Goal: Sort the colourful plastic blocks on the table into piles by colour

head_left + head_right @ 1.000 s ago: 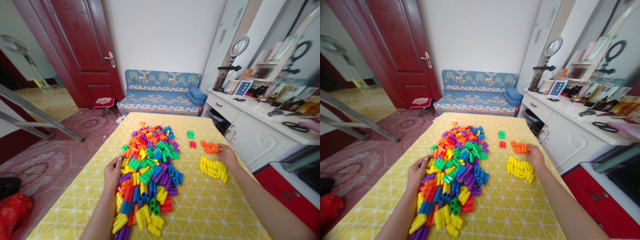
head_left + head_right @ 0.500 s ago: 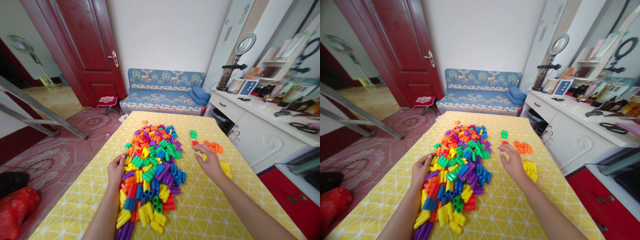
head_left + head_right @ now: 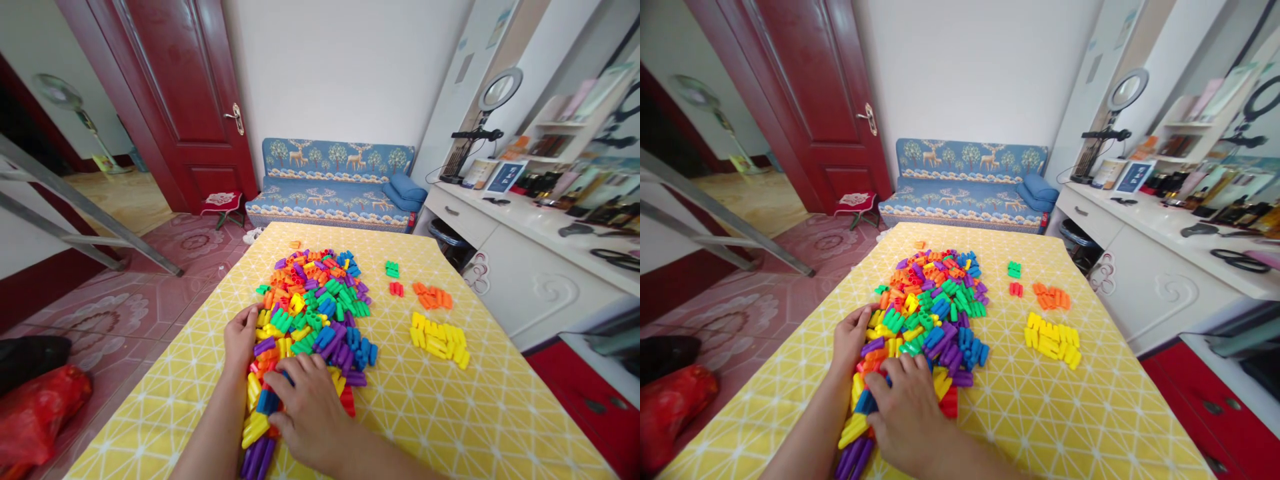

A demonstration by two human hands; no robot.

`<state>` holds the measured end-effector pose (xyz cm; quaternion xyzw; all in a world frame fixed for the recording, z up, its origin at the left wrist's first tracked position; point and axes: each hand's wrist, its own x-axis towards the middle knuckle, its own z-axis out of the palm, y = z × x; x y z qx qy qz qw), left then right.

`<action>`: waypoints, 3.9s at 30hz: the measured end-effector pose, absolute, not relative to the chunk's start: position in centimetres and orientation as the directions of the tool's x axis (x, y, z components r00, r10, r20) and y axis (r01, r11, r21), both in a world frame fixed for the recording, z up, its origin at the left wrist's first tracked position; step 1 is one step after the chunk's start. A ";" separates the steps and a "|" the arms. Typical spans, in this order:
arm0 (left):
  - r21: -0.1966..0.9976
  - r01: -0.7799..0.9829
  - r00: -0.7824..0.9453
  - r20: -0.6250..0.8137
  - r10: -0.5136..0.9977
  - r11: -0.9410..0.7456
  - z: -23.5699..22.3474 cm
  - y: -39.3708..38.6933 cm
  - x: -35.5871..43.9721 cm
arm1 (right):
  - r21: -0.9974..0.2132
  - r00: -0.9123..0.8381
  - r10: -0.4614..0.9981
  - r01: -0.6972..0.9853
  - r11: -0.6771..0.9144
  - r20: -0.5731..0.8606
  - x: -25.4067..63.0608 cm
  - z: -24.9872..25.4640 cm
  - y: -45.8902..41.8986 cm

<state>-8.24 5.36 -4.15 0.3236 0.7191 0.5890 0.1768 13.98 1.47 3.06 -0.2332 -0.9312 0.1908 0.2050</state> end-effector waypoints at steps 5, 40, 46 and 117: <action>0.965 0.247 -0.727 0.128 0.675 0.083 -4.3 5.4 -8.4 | -0.357 -0.793 0.549 0.448 0.820 0.265 12.2 2.7 0.6; 0.980 0.169 -0.410 0.168 0.897 -0.106 1.1 2.9 -6.2 | -0.952 -0.273 0.937 0.153 0.266 0.218 13.9 2.3 6.5; 0.957 0.231 -0.397 0.257 0.881 -0.175 0.9 3.6 -5.2 | -0.733 -0.341 0.818 0.372 0.570 0.463 13.7 3.3 6.2; 0.995 0.012 -0.830 0.066 0.553 -0.102 -2.8 4.7 -8.1 | -0.427 0.029 0.932 0.894 0.138 0.362 27.2 0.2 21.6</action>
